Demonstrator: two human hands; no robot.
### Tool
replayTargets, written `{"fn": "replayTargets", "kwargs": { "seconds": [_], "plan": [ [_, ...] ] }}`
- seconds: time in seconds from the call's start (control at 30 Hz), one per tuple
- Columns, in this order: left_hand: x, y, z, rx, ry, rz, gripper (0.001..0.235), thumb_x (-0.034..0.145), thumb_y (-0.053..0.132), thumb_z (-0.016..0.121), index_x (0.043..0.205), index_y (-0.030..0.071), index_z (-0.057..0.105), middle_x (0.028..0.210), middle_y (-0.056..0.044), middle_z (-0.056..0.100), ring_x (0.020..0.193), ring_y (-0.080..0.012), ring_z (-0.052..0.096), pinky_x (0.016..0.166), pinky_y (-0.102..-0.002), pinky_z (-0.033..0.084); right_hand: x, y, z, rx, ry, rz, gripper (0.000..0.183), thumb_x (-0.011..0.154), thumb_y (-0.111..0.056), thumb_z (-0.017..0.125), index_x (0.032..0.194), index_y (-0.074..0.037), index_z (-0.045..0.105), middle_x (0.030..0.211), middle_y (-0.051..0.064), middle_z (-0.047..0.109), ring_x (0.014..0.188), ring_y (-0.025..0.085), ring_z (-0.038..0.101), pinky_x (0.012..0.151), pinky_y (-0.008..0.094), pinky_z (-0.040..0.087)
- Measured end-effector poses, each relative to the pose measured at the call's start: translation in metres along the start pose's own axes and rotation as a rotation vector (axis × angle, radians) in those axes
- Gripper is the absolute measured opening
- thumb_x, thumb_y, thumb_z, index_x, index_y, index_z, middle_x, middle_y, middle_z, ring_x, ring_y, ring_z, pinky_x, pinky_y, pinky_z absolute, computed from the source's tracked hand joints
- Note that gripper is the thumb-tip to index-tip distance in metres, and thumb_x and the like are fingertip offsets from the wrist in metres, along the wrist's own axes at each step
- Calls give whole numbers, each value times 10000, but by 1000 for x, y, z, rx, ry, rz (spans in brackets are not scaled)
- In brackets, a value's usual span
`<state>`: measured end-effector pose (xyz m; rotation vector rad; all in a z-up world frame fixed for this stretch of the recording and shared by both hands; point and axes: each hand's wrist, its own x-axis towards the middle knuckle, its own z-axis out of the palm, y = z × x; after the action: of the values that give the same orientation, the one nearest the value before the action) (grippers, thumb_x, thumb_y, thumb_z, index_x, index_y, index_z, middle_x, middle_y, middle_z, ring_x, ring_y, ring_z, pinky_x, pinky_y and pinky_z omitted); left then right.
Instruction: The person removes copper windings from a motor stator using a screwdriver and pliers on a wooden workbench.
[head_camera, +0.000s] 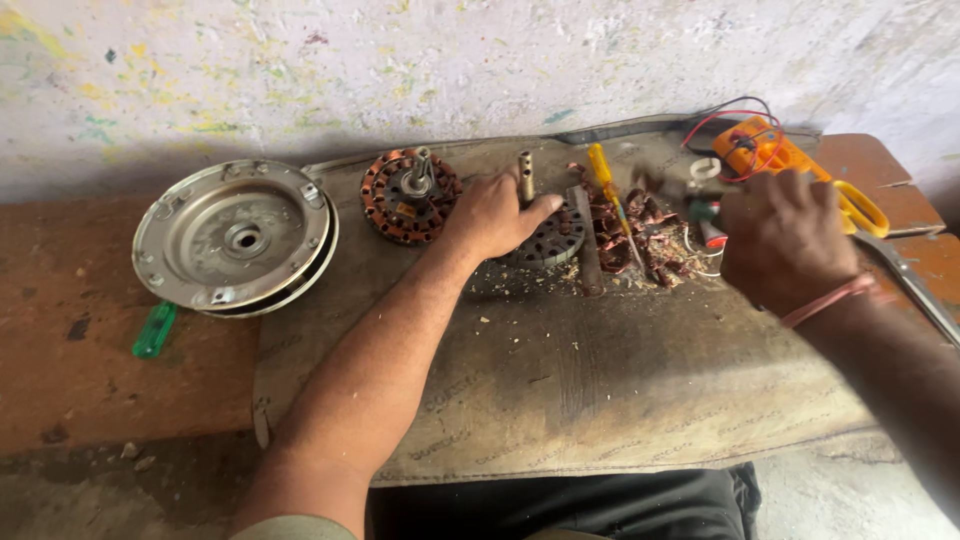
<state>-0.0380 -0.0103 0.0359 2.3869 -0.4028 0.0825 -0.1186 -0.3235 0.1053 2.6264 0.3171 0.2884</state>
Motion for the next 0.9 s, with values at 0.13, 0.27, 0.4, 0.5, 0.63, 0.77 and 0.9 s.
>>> {"fn": "replayTargets", "kwargs": {
  "seconds": [0.13, 0.27, 0.4, 0.5, 0.63, 0.77, 0.9],
  "plan": [
    [-5, 10, -1, 236, 132, 26, 564, 921, 584, 674, 972, 23, 650, 861, -157, 715, 890, -334, 713, 850, -489, 572, -11, -1, 7, -165, 257, -35, 258, 834, -172, 518, 1035, -98, 661, 1165, 148, 592, 1151, 277, 549, 967, 600, 402],
    [-6, 17, -3, 273, -22, -146, 532, 995, 577, 596, 936, 54, 670, 858, -123, 696, 857, -280, 713, 807, -471, 604, -15, 2, 28, 189, 368, 79, 200, 900, -155, 590, 1065, -49, 632, 1249, 169, 589, 1174, 327, 544, 995, 569, 414],
    [-1, 11, 5, 276, 46, -29, 417, 1006, 490, 597, 962, 77, 629, 797, -89, 686, 778, -250, 699, 756, -463, 598, -10, -28, 63, 584, 574, 105, 280, 1008, -211, 758, 1085, -20, 569, 1239, 194, 571, 1112, 342, 530, 1024, 542, 421],
    [1, 2, 9, 211, 105, 118, 404, 971, 482, 622, 939, 80, 598, 759, -89, 664, 734, -252, 676, 697, -478, 576, -13, -55, 67, 712, 715, 33, 379, 936, -163, 781, 1176, 27, 557, 1283, 228, 560, 1089, 386, 516, 959, 524, 409],
    [5, -8, 6, 107, 8, 30, 430, 1011, 524, 587, 900, 109, 571, 732, -47, 620, 699, -215, 628, 664, -463, 573, -17, -78, 53, 729, 769, 1, 355, 933, -120, 757, 1163, 21, 525, 1361, 239, 546, 1165, 435, 514, 1008, 547, 401],
    [19, -18, 12, -99, -78, -123, 468, 1003, 578, 487, 865, 135, 550, 746, -12, 622, 640, -161, 649, 614, -408, 627, -21, -77, 49, 755, 775, -6, 351, 927, -105, 743, 1172, 27, 529, 1352, 247, 541, 1152, 443, 513, 995, 554, 397],
    [26, -43, 14, -377, 48, -45, 557, 987, 647, 544, 874, 103, 570, 810, -57, 632, 711, -163, 638, 670, -405, 592, -21, -77, 52, 803, 794, 35, 338, 972, -111, 739, 1197, 31, 530, 1366, 253, 539, 1183, 455, 511, 1037, 558, 410]
  ]
}}
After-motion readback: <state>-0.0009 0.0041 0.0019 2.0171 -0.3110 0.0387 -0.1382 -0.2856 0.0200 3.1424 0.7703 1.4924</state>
